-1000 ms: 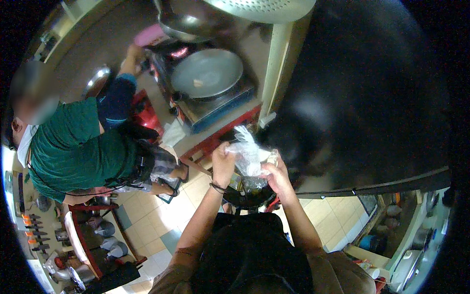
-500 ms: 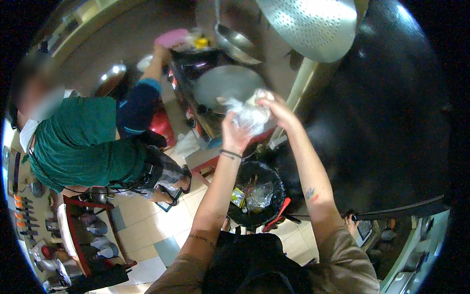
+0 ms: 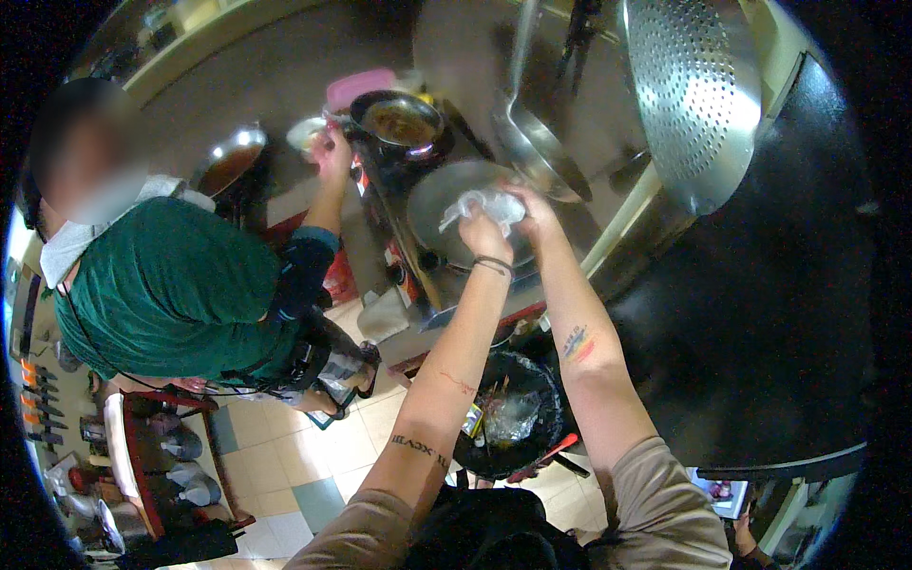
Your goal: The person chops an onion on a cutting board, transfers the pieces into a bowl, and stores the bowl in the refrigerator. They then wash the cutting board and knife, retrieve a plastic bag from the freezer, and wash a pot in the sink.
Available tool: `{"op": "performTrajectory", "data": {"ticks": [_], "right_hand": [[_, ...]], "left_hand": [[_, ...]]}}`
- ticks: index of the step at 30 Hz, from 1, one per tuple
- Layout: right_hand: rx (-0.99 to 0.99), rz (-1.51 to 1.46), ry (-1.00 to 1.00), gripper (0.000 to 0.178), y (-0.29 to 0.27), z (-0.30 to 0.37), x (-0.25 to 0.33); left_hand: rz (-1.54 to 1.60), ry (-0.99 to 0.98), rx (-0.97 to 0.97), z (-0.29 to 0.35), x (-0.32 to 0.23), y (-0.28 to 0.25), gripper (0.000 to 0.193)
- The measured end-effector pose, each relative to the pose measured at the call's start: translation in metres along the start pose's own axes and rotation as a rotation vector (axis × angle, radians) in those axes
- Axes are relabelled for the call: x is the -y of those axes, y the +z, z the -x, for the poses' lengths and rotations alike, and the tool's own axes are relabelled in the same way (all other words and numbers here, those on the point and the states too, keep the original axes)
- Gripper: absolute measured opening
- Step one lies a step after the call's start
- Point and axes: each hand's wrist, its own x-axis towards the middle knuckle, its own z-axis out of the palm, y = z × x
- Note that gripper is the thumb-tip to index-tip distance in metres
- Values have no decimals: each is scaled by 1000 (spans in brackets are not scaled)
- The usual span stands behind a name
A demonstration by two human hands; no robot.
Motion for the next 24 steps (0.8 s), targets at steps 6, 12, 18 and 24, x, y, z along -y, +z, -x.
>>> {"op": "performTrajectory", "data": {"ticks": [6,12,18,24], "right_hand": [[-120,270,-42,49,-26,-28,11],[-394,753,-110,59,-31,-48,7],[-561,1212,-63,69,-30,-64,-3],[-706,1625,-53,86,-19,-61,-12]], "left_hand": [[-189,145,63,13,11,-15,25],[-237,127,90,17,8,-27,31],[-87,-22,152,41,-5,-51,33],[-230,-154,235,105,1,-119,30]]}}
